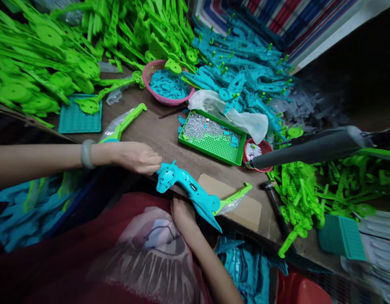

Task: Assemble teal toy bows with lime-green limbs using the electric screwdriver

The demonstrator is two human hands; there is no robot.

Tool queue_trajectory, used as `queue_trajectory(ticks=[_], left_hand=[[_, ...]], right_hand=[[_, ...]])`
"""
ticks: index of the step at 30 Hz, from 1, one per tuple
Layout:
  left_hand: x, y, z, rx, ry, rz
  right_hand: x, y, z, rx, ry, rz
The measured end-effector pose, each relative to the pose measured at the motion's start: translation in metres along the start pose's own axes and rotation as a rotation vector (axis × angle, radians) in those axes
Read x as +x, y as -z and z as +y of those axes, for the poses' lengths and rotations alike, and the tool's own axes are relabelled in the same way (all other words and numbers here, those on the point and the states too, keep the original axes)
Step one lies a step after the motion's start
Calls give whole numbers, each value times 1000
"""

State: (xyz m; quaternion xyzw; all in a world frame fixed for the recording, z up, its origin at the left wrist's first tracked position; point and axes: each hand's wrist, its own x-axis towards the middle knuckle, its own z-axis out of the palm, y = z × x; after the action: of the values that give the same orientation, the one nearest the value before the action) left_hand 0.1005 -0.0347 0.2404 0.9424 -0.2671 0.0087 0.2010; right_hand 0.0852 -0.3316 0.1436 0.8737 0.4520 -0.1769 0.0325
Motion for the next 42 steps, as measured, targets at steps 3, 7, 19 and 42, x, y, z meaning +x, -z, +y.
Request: queue_trajectory(ticks=[3,7,19,42], left_hand=[[5,9,0,-24,-185,-253],[-5,14,16,-42,-87,-98],[-50,-82,131,-935,918,611],[-22,-100,125,-1006,810,753]], right_hand=[[2,-3,-1,-1,2,7],[-6,-3,3,-7,12,24],[-11,130,-12,31,213,538],[36,160,-13,-227,304,64]])
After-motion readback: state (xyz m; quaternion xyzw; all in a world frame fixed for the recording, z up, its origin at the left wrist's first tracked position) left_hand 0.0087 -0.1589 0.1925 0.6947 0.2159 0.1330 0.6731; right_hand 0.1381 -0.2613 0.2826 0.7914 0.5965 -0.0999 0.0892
